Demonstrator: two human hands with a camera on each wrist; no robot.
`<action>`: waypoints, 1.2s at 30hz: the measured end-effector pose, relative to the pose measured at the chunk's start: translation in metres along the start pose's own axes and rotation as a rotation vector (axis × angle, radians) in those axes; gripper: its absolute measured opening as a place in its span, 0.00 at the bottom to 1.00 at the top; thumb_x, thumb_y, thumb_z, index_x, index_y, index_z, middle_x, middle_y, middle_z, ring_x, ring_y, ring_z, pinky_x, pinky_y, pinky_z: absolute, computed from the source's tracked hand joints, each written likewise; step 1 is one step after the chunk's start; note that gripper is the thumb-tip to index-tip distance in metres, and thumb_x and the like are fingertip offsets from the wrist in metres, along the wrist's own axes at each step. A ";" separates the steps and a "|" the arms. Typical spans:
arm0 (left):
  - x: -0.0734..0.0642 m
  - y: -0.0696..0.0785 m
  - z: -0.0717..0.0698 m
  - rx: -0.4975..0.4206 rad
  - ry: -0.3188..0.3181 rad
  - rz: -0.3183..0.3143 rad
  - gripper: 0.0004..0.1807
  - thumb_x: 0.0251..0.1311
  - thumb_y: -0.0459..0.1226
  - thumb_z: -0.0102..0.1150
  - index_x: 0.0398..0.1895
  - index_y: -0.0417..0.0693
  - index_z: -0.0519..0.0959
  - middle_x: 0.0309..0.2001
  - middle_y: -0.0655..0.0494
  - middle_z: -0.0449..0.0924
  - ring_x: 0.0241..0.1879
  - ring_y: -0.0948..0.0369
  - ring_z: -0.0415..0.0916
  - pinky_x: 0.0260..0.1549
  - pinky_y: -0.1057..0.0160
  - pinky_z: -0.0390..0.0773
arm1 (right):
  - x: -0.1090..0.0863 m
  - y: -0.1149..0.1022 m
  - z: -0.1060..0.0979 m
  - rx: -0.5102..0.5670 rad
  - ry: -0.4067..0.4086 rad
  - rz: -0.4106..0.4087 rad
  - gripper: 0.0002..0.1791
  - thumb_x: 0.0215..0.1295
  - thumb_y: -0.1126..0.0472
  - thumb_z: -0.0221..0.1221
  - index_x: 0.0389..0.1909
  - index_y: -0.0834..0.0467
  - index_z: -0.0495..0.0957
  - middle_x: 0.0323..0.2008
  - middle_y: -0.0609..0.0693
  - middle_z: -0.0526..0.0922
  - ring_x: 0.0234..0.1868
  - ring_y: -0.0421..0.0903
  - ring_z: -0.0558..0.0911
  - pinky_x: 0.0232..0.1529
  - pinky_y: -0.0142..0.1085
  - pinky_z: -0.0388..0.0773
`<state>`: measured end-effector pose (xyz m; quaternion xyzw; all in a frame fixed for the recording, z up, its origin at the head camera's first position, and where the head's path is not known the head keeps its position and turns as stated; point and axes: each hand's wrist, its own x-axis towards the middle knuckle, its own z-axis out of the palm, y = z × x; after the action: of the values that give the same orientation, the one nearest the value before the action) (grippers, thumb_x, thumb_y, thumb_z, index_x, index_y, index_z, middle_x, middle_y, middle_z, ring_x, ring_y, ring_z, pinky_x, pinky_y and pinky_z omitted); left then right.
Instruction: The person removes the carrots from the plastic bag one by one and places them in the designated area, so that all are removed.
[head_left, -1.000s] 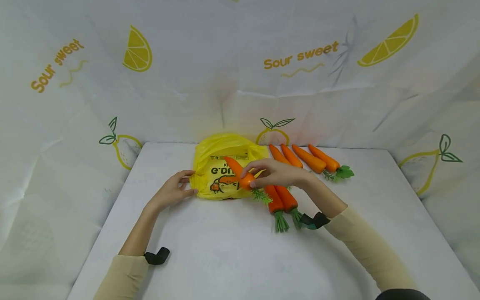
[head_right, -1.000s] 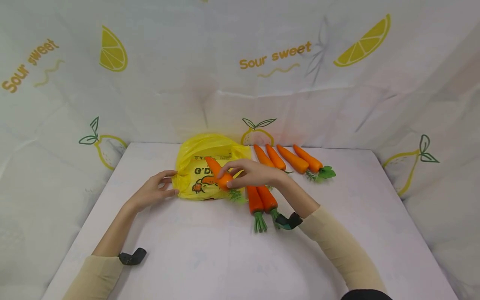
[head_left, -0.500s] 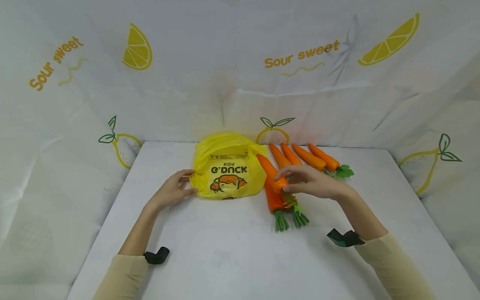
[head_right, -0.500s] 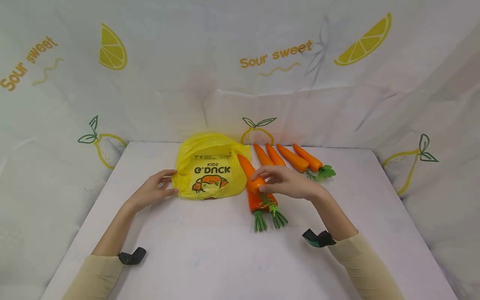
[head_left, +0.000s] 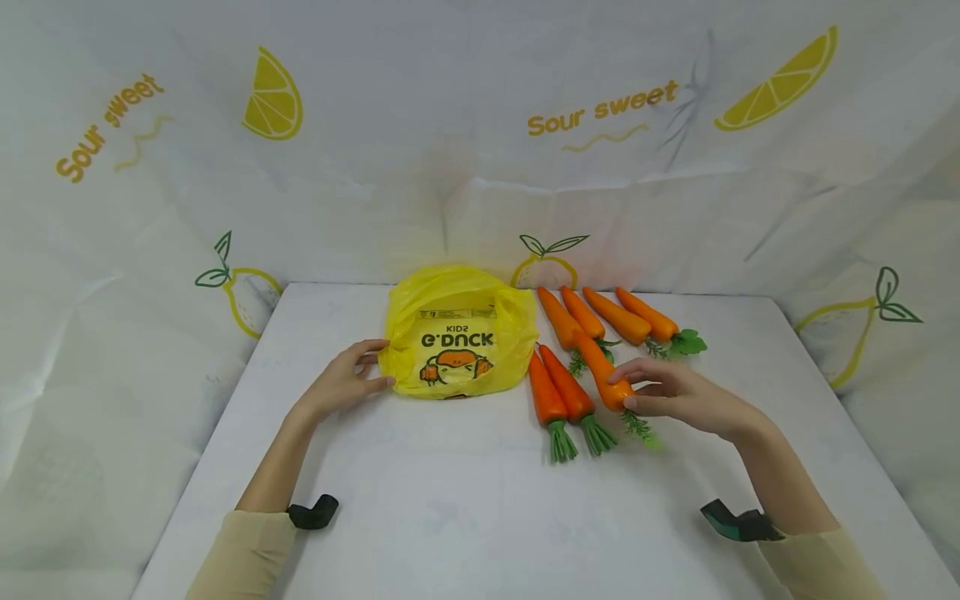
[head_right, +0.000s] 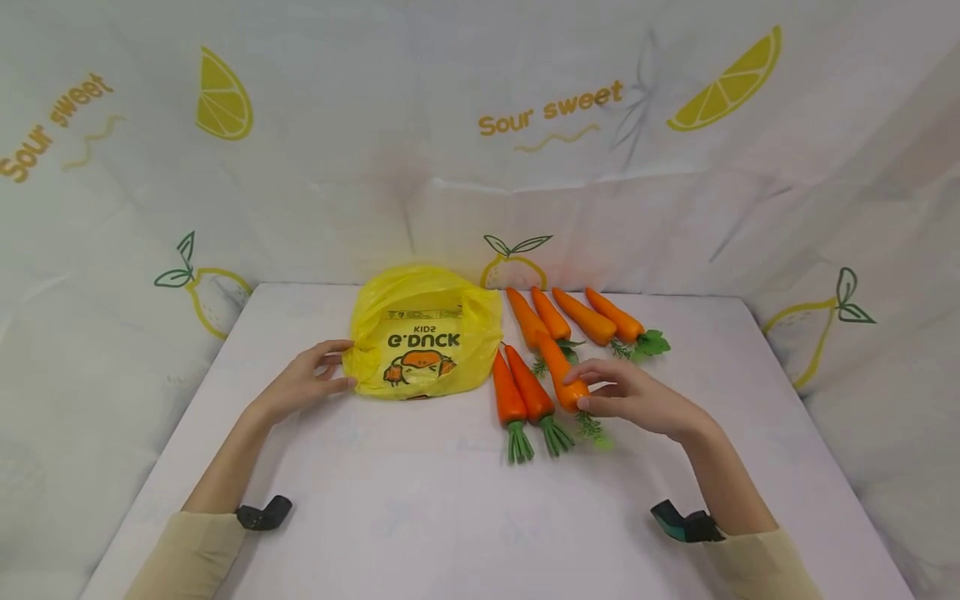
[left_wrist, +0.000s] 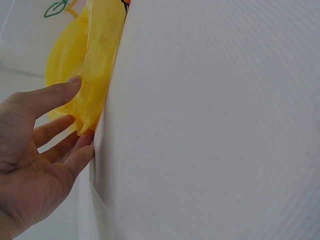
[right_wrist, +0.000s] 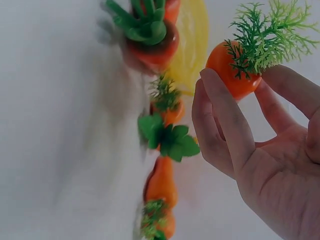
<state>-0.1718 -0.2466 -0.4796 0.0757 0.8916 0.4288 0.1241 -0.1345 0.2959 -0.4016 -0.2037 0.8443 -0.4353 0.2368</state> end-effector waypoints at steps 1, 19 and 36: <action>0.000 0.000 0.000 0.001 -0.001 0.001 0.42 0.69 0.43 0.73 0.82 0.46 0.66 0.81 0.39 0.67 0.78 0.39 0.70 0.79 0.36 0.71 | -0.004 0.003 0.000 0.008 0.005 0.009 0.16 0.81 0.57 0.61 0.64 0.54 0.79 0.67 0.60 0.80 0.71 0.66 0.78 0.56 0.31 0.88; 0.000 -0.002 0.003 0.012 0.002 0.015 0.42 0.69 0.45 0.73 0.82 0.45 0.67 0.80 0.39 0.68 0.77 0.39 0.71 0.79 0.35 0.71 | -0.011 0.041 0.009 0.054 -0.021 0.072 0.18 0.82 0.57 0.60 0.66 0.58 0.78 0.69 0.64 0.79 0.71 0.69 0.75 0.56 0.30 0.86; -0.003 -0.008 -0.005 -0.003 0.006 0.076 0.36 0.73 0.43 0.69 0.80 0.43 0.69 0.79 0.38 0.71 0.75 0.38 0.75 0.73 0.36 0.78 | -0.004 0.035 0.017 -0.116 0.042 -0.029 0.13 0.80 0.62 0.61 0.61 0.58 0.83 0.60 0.57 0.87 0.64 0.60 0.83 0.58 0.25 0.83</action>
<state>-0.1705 -0.2555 -0.4822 0.1080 0.8879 0.4346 0.1053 -0.1261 0.3058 -0.4388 -0.2203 0.8699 -0.3931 0.2004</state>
